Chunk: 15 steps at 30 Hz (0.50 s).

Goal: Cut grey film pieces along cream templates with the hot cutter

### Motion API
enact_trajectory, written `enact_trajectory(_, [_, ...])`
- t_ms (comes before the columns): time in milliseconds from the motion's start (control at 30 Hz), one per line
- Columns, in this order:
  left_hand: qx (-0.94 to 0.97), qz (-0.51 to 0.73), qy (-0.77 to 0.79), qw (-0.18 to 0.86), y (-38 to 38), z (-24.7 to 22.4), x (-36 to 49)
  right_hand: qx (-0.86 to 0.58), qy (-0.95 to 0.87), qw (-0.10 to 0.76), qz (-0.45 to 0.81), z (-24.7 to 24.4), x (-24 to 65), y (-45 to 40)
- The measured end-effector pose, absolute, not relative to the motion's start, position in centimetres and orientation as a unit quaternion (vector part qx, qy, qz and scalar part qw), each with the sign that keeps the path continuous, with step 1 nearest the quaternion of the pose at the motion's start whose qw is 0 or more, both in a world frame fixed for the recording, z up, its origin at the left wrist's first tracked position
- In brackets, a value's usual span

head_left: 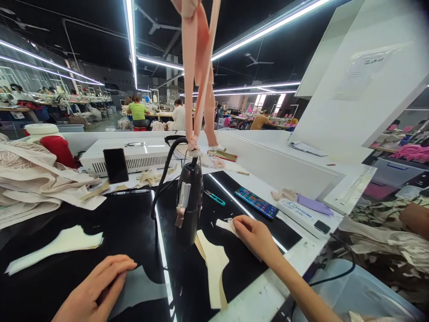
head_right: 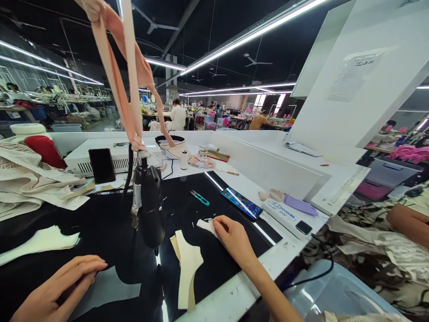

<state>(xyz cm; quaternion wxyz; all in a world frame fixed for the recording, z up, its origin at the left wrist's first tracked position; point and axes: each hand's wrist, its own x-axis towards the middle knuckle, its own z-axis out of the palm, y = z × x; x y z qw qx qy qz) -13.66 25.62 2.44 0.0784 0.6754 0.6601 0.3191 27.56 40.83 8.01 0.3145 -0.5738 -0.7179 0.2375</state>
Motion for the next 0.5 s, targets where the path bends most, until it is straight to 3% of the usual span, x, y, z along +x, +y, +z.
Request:
enact_trajectory(233, [0.675, 0.327, 0.657, 0.069, 25.9, 2.6, -13.4, -0.582, -0.685, 0.334, 0.285, 8.2, 27.4, 41.0])
enact_trajectory(500, [0.698, 0.31, 0.644, 0.05, 26.0, 2.4, -13.7, -0.567, -0.571, 0.44, 0.398, 7.9, 28.4, 40.9])
